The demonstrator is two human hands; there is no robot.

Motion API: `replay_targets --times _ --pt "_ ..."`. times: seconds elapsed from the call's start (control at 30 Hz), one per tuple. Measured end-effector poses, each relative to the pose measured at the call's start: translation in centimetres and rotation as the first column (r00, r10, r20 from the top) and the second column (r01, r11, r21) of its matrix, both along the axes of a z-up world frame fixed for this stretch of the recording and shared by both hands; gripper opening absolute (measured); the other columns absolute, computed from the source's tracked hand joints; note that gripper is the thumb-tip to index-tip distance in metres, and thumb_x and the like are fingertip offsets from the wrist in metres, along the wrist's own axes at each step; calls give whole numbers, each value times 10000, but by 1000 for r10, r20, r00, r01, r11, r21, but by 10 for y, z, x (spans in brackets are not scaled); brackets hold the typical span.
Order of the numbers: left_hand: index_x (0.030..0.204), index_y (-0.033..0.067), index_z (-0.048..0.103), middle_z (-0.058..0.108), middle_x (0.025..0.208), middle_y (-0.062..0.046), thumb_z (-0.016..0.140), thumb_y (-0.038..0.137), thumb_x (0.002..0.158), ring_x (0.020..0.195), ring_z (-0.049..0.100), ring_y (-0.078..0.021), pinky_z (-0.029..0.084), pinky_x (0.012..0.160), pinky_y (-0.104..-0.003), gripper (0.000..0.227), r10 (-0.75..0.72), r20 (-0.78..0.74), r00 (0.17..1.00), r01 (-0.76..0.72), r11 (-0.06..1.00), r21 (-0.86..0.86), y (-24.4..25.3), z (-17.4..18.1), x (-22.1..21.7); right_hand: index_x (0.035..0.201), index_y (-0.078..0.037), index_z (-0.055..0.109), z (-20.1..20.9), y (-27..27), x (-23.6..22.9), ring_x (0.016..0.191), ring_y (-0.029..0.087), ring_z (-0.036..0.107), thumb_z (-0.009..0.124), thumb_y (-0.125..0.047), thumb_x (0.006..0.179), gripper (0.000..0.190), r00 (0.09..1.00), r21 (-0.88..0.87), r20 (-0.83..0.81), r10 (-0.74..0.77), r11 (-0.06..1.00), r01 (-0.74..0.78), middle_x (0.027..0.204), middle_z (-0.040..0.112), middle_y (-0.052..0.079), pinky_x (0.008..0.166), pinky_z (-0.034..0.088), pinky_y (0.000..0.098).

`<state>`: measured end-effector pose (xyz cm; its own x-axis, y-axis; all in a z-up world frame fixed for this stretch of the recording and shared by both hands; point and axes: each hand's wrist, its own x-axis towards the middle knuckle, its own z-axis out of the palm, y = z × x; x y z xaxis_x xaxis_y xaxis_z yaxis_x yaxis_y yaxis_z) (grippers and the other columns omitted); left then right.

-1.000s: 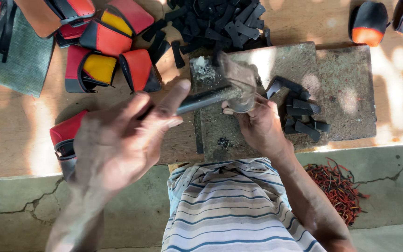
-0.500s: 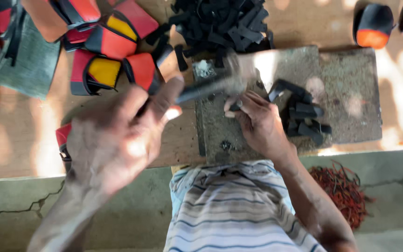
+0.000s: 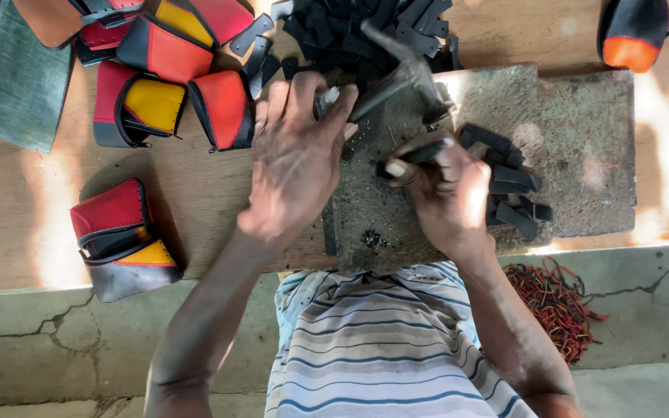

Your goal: The person uses a hammer and a metal punch to drive fasteners into small black leather pieces on a wooden workbench. They repeatedly position the punch, strike it with the hammer, and adjust the leather piece while working on a single item.

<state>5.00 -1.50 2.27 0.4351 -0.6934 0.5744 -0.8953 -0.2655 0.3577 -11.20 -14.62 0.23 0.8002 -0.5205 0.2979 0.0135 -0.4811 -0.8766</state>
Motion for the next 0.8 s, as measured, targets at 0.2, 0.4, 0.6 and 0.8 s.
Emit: replay_targets --times 0.2,0.4,0.6,0.8 --pt "972 72 649 604 938 -70 720 175 1014 917 654 -239 545 786 -402 132 -27 -420 907 139 962 236 15 -3 -47 1090 41 646 1 -11 -7 840 101 721 723 -43 1030 128 995 249 -35 -92 964 98 943 722 71 756 631 252" --pt "1074 35 568 579 1041 -116 834 369 745 998 613 -306 506 836 -470 539 -117 -502 857 237 954 182 21 -9 -64 1019 18 700 9 -9 -2 803 119 723 794 -67 959 140 987 -9 -134 -92 996 92 918 743 78 724 588 261" --pt "1338 -2 553 564 1077 -133 783 144 915 999 613 -285 513 844 -455 503 -61 -436 898 99 993 65 11 -14 -62 1037 6 727 15 -8 0 837 159 735 808 -47 926 147 984 -195 -165 -65 980 32 975 745 99 748 571 278" --pt "1190 45 670 564 1015 -96 779 68 909 943 621 -245 528 835 -425 302 -80 -419 904 101 994 28 7 -23 -56 1074 4 665 12 -6 -4 868 115 744 739 -25 988 117 991 69 -133 -32 997 41 960 735 65 790 601 258"
